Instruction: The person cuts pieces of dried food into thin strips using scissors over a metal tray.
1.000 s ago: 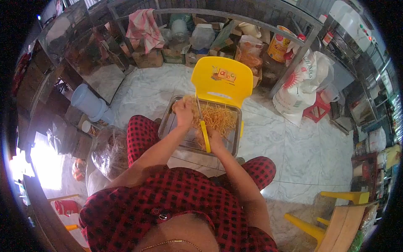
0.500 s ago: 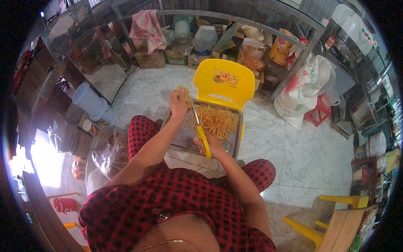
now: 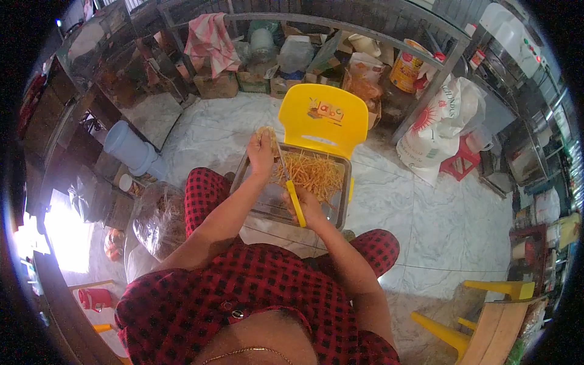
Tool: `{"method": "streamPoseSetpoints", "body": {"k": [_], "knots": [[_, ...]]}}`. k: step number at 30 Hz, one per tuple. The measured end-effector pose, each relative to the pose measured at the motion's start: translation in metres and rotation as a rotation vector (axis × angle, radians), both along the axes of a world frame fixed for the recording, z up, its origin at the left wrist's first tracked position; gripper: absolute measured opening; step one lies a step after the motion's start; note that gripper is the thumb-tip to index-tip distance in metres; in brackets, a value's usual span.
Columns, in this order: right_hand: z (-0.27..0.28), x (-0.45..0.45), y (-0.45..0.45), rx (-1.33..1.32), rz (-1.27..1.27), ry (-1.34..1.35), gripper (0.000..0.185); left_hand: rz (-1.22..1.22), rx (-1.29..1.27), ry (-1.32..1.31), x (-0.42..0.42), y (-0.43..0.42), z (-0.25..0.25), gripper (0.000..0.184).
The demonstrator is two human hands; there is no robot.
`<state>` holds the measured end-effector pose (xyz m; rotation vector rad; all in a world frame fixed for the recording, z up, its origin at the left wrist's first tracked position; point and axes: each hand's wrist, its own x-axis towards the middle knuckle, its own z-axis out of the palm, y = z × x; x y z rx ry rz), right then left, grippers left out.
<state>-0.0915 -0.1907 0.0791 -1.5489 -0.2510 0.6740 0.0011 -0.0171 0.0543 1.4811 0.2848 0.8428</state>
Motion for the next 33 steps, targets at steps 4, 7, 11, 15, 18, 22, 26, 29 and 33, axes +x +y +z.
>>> {"method": "streamPoseSetpoints", "body": {"k": [4, 7, 11, 15, 18, 22, 26, 29, 33], "knots": [[0.007, -0.003, 0.002, 0.025, -0.037, 0.047, 0.024, 0.025, 0.016, 0.002, 0.001, -0.001, 0.001, 0.021], [-0.003, -0.002, 0.002, -0.009, -0.024, -0.014, 0.026, 0.016, -0.033, 0.050, -0.004, -0.004, 0.010, 0.021], [-0.026, 0.008, 0.005, 0.011, -0.001, -0.141, 0.029, -0.044, 0.087, 0.161, -0.023, -0.015, 0.018, 0.020], [-0.024, 0.007, 0.005, 0.015, -0.009, -0.113, 0.030, -0.049, 0.066, 0.091, -0.028, -0.022, 0.023, 0.019], [0.002, 0.001, 0.006, 0.031, -0.056, 0.046, 0.025, -0.030, 0.061, 0.095, -0.030, -0.022, 0.029, 0.018], [0.001, -0.001, 0.004, 0.077, -0.069, 0.089, 0.022, -0.054, -0.005, 0.075, -0.025, -0.021, 0.022, 0.018], [0.002, -0.002, 0.004, 0.163, -0.074, 0.171, 0.024, -0.027, -0.003, 0.036, -0.022, -0.019, 0.009, 0.018], [0.003, -0.004, 0.004, 0.095, -0.066, 0.067, 0.021, -0.084, -0.183, 0.126, -0.024, -0.018, 0.009, 0.018], [-0.011, 0.004, 0.005, 0.075, -0.050, 0.035, 0.024, -0.122, -0.073, 0.116, -0.026, -0.021, -0.004, 0.017]]}}
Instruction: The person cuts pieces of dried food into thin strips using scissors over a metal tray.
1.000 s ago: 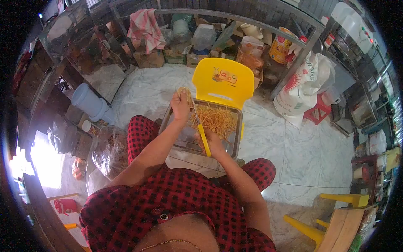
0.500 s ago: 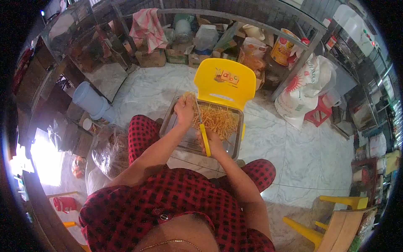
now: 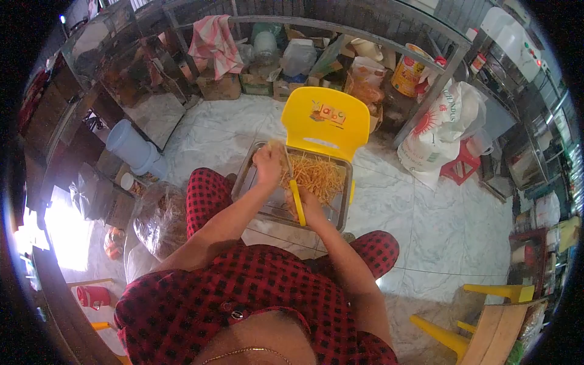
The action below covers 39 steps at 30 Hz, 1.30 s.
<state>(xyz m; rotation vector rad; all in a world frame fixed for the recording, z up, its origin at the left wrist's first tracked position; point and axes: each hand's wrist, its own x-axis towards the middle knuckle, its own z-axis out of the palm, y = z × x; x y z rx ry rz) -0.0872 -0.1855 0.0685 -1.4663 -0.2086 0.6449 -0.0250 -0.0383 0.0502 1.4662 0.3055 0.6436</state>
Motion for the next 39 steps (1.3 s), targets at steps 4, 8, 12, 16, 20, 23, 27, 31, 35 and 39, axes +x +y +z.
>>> {"method": "streamPoseSetpoints", "body": {"k": [4, 8, 12, 16, 20, 23, 27, 31, 35, 39], "knots": [[0.003, 0.000, -0.002, -0.081, -0.008, -0.125, 0.033, -0.069, 0.025, -0.048, -0.010, -0.012, 0.007, 0.016], [-0.011, 0.007, -0.005, -0.174, 0.023, -0.112, 0.049, -0.057, -0.020, -0.011, -0.009, -0.013, 0.013, 0.016], [-0.029, 0.008, -0.005, -0.093, -0.033, -0.077, 0.046, -0.017, 0.072, -0.100, -0.006, -0.016, 0.010, 0.016], [-0.017, 0.005, -0.007, -0.154, -0.054, -0.096, 0.029, -0.065, 0.021, -0.080, -0.009, -0.014, 0.013, 0.016], [-0.011, 0.000, -0.003, -0.226, -0.062, -0.115, 0.027, -0.017, -0.042, -0.102, -0.009, -0.015, 0.009, 0.016], [-0.007, 0.000, -0.003, 0.000, -0.026, -0.017, 0.027, -0.043, -0.216, 0.018, -0.001, -0.004, 0.004, 0.016], [-0.022, 0.000, -0.003, -0.037, 0.095, -0.069, 0.031, 0.069, 0.021, -0.090, 0.023, 0.023, 0.002, 0.019], [-0.020, 0.002, -0.003, 0.057, 0.158, -0.074, 0.038, 0.104, 0.039, -0.131, 0.028, 0.032, 0.006, 0.021], [-0.010, 0.000, -0.003, 0.007, 0.161, -0.075, 0.039, 0.138, 0.140, -0.093, 0.027, 0.033, 0.008, 0.025], [-0.010, 0.000, -0.002, -0.030, 0.149, -0.086, 0.039, 0.123, 0.157, -0.062, 0.023, 0.030, 0.010, 0.025]]}}
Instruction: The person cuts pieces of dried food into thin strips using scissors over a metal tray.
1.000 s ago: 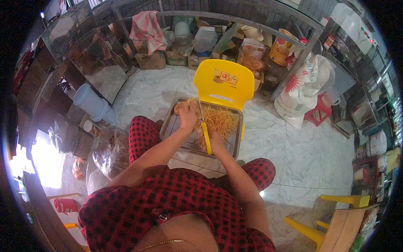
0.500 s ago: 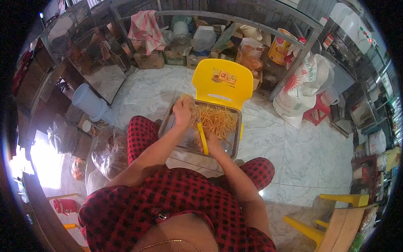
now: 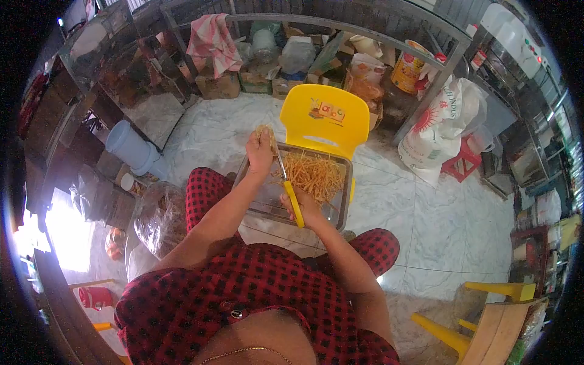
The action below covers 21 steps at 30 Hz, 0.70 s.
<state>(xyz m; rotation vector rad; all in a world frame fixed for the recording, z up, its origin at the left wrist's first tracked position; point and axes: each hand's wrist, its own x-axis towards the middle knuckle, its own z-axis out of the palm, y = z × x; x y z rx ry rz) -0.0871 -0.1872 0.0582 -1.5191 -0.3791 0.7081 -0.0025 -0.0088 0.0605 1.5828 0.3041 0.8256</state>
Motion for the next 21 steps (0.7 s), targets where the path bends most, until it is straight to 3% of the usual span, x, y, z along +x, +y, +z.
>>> {"method": "streamPoseSetpoints", "body": {"k": [11, 13, 21], "knots": [[0.019, -0.005, 0.000, -0.091, -0.127, 0.033, 0.030, 0.003, -0.110, -0.022, 0.001, -0.008, 0.005, 0.025], [0.018, -0.007, 0.002, -0.140, -0.141, -0.002, 0.030, 0.078, 0.003, -0.074, -0.002, -0.011, 0.012, 0.025], [-0.015, 0.006, 0.005, -0.084, -0.088, -0.054, 0.039, -0.044, -0.022, 0.004, -0.015, -0.019, -0.008, 0.021]]}}
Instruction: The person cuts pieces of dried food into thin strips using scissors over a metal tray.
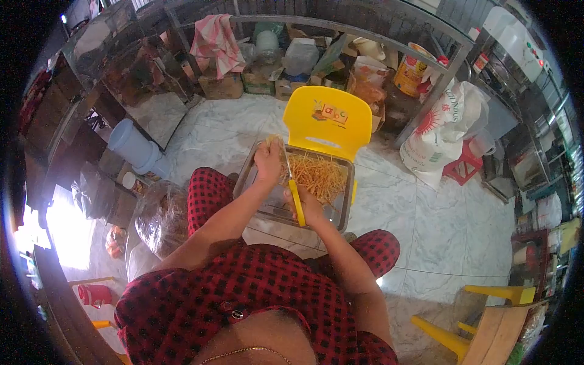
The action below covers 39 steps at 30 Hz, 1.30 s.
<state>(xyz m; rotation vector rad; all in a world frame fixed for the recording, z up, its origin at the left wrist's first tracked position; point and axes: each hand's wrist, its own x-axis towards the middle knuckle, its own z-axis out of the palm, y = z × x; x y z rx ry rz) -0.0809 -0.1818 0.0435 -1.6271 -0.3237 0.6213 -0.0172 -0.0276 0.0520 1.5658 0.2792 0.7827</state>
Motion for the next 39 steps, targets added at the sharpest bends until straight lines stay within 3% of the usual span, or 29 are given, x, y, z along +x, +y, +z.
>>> {"method": "streamPoseSetpoints", "body": {"k": [5, 8, 14, 17, 20, 22, 29, 31, 38, 39], "knots": [[0.004, -0.004, 0.001, -0.006, -0.036, 0.014, 0.042, 0.031, 0.007, 0.026, -0.011, -0.011, 0.019, 0.022], [0.011, -0.005, -0.001, 0.007, -0.042, 0.058, 0.040, -0.019, -0.189, 0.012, -0.003, -0.009, 0.008, 0.023], [0.038, -0.013, -0.002, -0.014, -0.087, 0.132, 0.033, 0.014, -0.120, -0.034, -0.013, -0.013, 0.030, 0.024], [0.031, -0.011, -0.002, -0.013, -0.059, 0.061, 0.032, 0.061, -0.025, 0.108, -0.022, -0.012, 0.036, 0.022], [0.017, -0.003, -0.002, 0.055, -0.050, 0.054, 0.033, -0.081, 0.166, 0.220, -0.033, -0.020, 0.032, 0.018], [0.009, -0.001, -0.004, 0.047, -0.019, -0.003, 0.035, -0.178, -0.227, 0.044, -0.026, -0.026, 0.006, 0.018], [0.017, 0.001, -0.003, 0.187, -0.144, 0.279, 0.031, -0.157, -0.337, 0.018, -0.018, -0.027, 0.005, 0.017], [0.020, -0.002, -0.002, -0.005, -0.170, 0.040, 0.026, -0.181, -0.243, 0.031, -0.015, -0.023, 0.002, 0.017], [0.012, 0.000, -0.002, 0.141, -0.048, 0.114, 0.030, -0.031, -0.175, 0.138, -0.006, -0.004, 0.027, 0.019], [0.006, 0.001, -0.003, 0.125, 0.022, 0.067, 0.033, -0.040, -0.220, 0.050, 0.001, 0.001, 0.026, 0.019]]}}
